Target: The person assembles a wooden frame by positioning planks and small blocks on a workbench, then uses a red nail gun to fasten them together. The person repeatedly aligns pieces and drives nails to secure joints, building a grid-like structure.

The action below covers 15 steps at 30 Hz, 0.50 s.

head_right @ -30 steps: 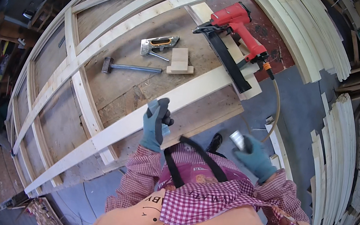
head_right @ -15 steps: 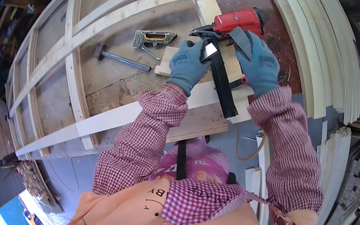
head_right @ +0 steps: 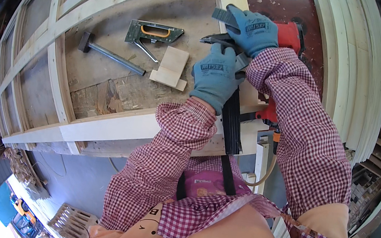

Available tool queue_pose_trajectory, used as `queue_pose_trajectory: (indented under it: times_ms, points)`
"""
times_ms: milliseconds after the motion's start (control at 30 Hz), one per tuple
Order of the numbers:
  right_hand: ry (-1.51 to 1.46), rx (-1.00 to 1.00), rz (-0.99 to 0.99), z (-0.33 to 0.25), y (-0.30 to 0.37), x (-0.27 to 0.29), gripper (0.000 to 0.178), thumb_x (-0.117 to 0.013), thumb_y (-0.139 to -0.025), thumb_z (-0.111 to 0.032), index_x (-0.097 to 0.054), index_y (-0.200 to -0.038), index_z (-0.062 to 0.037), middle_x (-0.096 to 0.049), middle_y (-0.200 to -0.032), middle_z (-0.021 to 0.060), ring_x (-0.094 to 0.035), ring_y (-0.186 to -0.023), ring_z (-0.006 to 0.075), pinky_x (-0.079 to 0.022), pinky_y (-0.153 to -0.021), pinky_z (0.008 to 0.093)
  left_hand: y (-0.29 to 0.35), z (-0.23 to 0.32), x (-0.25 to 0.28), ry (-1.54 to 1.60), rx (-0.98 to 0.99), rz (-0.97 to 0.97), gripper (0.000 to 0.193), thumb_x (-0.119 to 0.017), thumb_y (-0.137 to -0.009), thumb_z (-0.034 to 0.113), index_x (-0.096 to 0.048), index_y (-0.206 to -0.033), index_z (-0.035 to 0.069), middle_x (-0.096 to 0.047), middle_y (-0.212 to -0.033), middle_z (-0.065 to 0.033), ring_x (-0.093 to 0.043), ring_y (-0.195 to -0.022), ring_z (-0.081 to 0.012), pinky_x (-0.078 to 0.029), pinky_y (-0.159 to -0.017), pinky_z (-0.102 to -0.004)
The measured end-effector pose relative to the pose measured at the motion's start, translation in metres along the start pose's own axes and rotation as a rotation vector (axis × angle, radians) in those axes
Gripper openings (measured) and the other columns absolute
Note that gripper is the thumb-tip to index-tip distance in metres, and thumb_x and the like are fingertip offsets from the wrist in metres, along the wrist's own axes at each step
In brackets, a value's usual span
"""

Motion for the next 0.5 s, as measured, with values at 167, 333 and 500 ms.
queue_pose_trajectory:
  times_ms: [167,333,500]
  points:
    - [0.045,-0.03,0.074,-0.002,0.0,-0.001,0.052,-0.058,-0.085,-0.043,-0.048,-0.133,-0.0245,-0.066,-0.106,0.0081,-0.064,-0.094,0.0276,-0.051,-0.081,0.0437,0.051,0.003,-0.015,0.049,-0.069,0.051,0.049,-0.078,-0.068,0.037,-0.056,-0.1,0.008,-0.055,-0.101,-0.013,-0.064,-0.081,-0.0307,-0.052,-0.067,-0.0413]
    - [-0.001,-0.011,0.087,0.004,-0.002,-0.001,0.052,-0.057,-0.087,-0.042,-0.046,-0.135,-0.0232,-0.064,-0.109,0.0117,-0.064,-0.096,0.032,-0.051,-0.081,0.046,0.188,0.025,-0.044,0.083,-0.101,-0.057,0.051,-0.074,-0.07,0.037,-0.057,-0.108,0.008,-0.054,-0.101,-0.0091,-0.062,-0.078,-0.027,-0.049,-0.064,-0.0385]
    - [-0.104,-0.034,0.004,-0.007,-0.001,0.017,0.063,-0.066,-0.081,-0.049,-0.048,-0.13,-0.0146,-0.066,-0.106,0.0173,-0.065,-0.091,0.0337,-0.051,-0.079,0.0453,0.209,0.014,-0.069,-0.052,-0.204,0.213,0.031,-0.063,-0.077,0.025,-0.058,-0.105,0.012,-0.054,-0.095,-0.005,-0.058,-0.08,-0.0201,-0.046,-0.066,-0.0358]
Point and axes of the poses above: each hand's wrist, its own y-axis away from the middle knuckle, its own x-axis out of the back of the hand, z = x × y, the point moved 3 cm from there along -y, towards the middle knuckle
